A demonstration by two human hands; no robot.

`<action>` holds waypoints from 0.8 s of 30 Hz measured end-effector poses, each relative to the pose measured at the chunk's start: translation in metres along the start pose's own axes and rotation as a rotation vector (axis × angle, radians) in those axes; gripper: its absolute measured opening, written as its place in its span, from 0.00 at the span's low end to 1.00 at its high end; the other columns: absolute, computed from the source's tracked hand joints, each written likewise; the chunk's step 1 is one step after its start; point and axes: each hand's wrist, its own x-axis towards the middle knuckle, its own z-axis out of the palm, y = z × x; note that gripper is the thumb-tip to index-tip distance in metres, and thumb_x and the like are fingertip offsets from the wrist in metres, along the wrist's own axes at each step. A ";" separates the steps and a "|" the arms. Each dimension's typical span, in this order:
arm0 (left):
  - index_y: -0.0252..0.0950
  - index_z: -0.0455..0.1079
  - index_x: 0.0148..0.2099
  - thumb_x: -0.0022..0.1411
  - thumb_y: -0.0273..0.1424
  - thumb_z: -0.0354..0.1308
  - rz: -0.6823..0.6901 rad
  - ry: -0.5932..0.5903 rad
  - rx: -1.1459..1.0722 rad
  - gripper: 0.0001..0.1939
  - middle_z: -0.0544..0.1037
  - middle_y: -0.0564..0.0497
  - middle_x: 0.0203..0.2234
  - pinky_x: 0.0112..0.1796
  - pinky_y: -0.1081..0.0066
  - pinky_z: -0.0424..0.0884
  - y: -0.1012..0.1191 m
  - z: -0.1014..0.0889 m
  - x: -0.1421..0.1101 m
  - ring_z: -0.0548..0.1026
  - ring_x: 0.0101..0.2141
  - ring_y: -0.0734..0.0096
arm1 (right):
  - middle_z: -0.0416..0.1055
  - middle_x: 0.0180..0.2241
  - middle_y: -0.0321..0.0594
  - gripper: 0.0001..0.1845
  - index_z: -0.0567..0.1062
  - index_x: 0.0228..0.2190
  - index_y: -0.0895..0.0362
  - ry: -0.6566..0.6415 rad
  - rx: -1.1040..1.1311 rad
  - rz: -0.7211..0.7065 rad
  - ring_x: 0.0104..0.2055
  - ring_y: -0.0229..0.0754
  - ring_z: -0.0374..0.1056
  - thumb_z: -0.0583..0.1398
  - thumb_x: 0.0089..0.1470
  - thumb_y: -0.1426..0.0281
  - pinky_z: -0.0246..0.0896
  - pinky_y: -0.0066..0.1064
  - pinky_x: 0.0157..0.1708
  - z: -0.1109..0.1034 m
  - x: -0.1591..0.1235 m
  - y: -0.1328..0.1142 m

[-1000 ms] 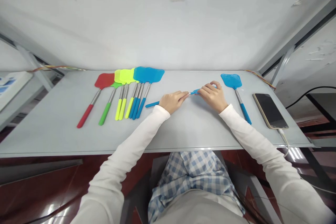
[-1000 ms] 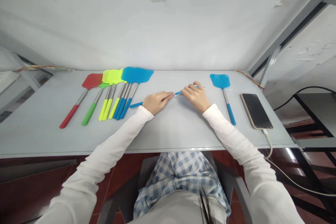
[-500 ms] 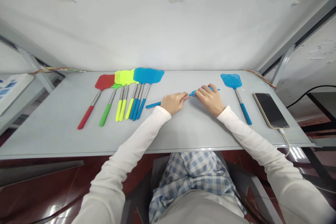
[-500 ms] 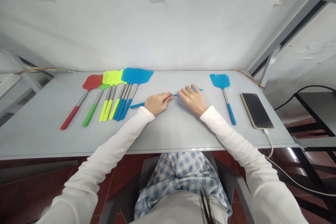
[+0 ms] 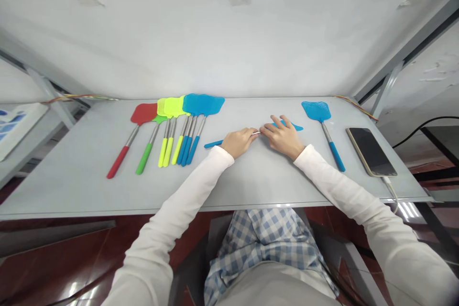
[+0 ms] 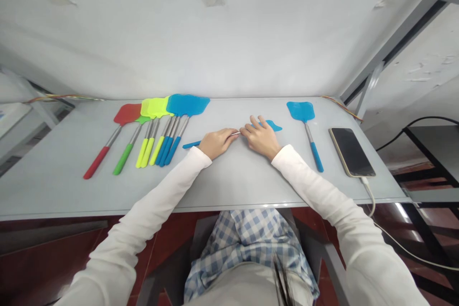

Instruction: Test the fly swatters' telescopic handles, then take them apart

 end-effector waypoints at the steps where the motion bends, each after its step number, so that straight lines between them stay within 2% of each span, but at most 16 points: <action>1: 0.39 0.67 0.55 0.70 0.39 0.42 -0.003 -0.004 0.005 0.19 0.78 0.46 0.45 0.36 0.71 0.67 0.000 0.001 0.000 0.77 0.43 0.65 | 0.76 0.40 0.42 0.15 0.75 0.43 0.55 0.002 0.004 0.006 0.56 0.53 0.59 0.54 0.56 0.75 0.43 0.46 0.56 0.001 0.001 0.000; 5: 0.40 0.67 0.57 0.70 0.38 0.43 -0.009 -0.016 0.003 0.20 0.77 0.44 0.44 0.37 0.70 0.68 0.001 0.002 0.004 0.77 0.41 0.65 | 0.77 0.38 0.41 0.17 0.76 0.43 0.54 0.017 0.037 0.040 0.58 0.55 0.58 0.55 0.54 0.77 0.41 0.49 0.57 0.005 0.005 -0.002; 8: 0.41 0.67 0.58 0.70 0.37 0.43 0.001 -0.024 0.009 0.20 0.78 0.45 0.43 0.37 0.70 0.68 -0.008 -0.002 0.004 0.77 0.41 0.65 | 0.77 0.38 0.41 0.19 0.77 0.43 0.52 0.029 0.064 0.050 0.58 0.54 0.58 0.56 0.51 0.77 0.41 0.50 0.57 0.009 0.003 0.012; 10: 0.40 0.69 0.56 0.69 0.36 0.44 -0.030 0.011 0.009 0.19 0.78 0.45 0.43 0.38 0.69 0.69 -0.022 -0.007 0.002 0.77 0.42 0.64 | 0.76 0.35 0.42 0.16 0.78 0.36 0.53 0.070 0.051 0.126 0.55 0.52 0.60 0.55 0.50 0.78 0.45 0.49 0.55 0.010 -0.003 0.033; 11: 0.39 0.70 0.55 0.69 0.35 0.44 -0.061 0.052 0.005 0.19 0.78 0.45 0.44 0.40 0.68 0.69 -0.030 -0.010 0.000 0.77 0.42 0.63 | 0.75 0.31 0.42 0.14 0.78 0.28 0.54 0.111 0.034 0.203 0.51 0.51 0.63 0.54 0.51 0.79 0.48 0.47 0.53 0.011 -0.007 0.045; 12: 0.38 0.71 0.53 0.68 0.34 0.44 -0.097 0.106 -0.010 0.19 0.78 0.44 0.44 0.42 0.68 0.69 -0.037 -0.012 -0.001 0.76 0.43 0.63 | 0.73 0.25 0.42 0.17 0.76 0.22 0.54 0.148 0.015 0.270 0.46 0.49 0.65 0.52 0.52 0.79 0.51 0.45 0.48 0.011 -0.012 0.055; 13: 0.37 0.72 0.52 0.68 0.35 0.44 -0.123 0.165 -0.017 0.19 0.79 0.44 0.43 0.43 0.68 0.69 -0.043 -0.014 -0.002 0.76 0.43 0.63 | 0.72 0.22 0.41 0.18 0.75 0.19 0.54 0.163 0.021 0.276 0.44 0.48 0.66 0.51 0.52 0.80 0.53 0.42 0.44 0.011 -0.015 0.064; 15: 0.36 0.72 0.53 0.68 0.37 0.44 -0.088 0.204 -0.048 0.20 0.79 0.43 0.43 0.45 0.67 0.69 -0.047 -0.016 -0.003 0.76 0.44 0.63 | 0.74 0.25 0.40 0.17 0.76 0.21 0.54 0.142 0.099 0.183 0.44 0.46 0.65 0.52 0.49 0.81 0.53 0.39 0.43 0.011 -0.020 0.071; 17: 0.37 0.72 0.52 0.68 0.38 0.44 -0.039 0.199 -0.074 0.20 0.79 0.43 0.44 0.45 0.67 0.70 -0.044 -0.015 -0.001 0.76 0.44 0.64 | 0.76 0.28 0.38 0.15 0.76 0.22 0.54 0.075 0.188 0.029 0.44 0.43 0.65 0.53 0.47 0.81 0.52 0.36 0.41 0.011 -0.020 0.066; 18: 0.38 0.73 0.52 0.68 0.38 0.44 -0.024 0.196 -0.082 0.20 0.79 0.44 0.44 0.45 0.67 0.70 -0.041 -0.013 0.000 0.77 0.44 0.64 | 0.77 0.30 0.38 0.15 0.75 0.22 0.54 0.056 0.232 -0.003 0.42 0.41 0.66 0.53 0.45 0.82 0.52 0.35 0.39 0.010 -0.019 0.061; 21: 0.37 0.73 0.51 0.68 0.39 0.43 -0.032 0.224 -0.094 0.20 0.79 0.44 0.45 0.45 0.67 0.70 -0.034 -0.008 0.001 0.77 0.44 0.64 | 0.78 0.32 0.38 0.15 0.75 0.21 0.55 0.023 0.319 -0.027 0.37 0.39 0.67 0.52 0.42 0.83 0.52 0.33 0.37 0.009 -0.016 0.048; 24: 0.38 0.73 0.50 0.68 0.40 0.43 -0.054 0.239 -0.106 0.20 0.79 0.45 0.45 0.45 0.67 0.71 -0.034 -0.006 0.001 0.77 0.44 0.63 | 0.78 0.31 0.38 0.16 0.75 0.21 0.55 -0.015 0.331 -0.038 0.36 0.39 0.68 0.52 0.40 0.84 0.53 0.32 0.37 0.004 -0.015 0.046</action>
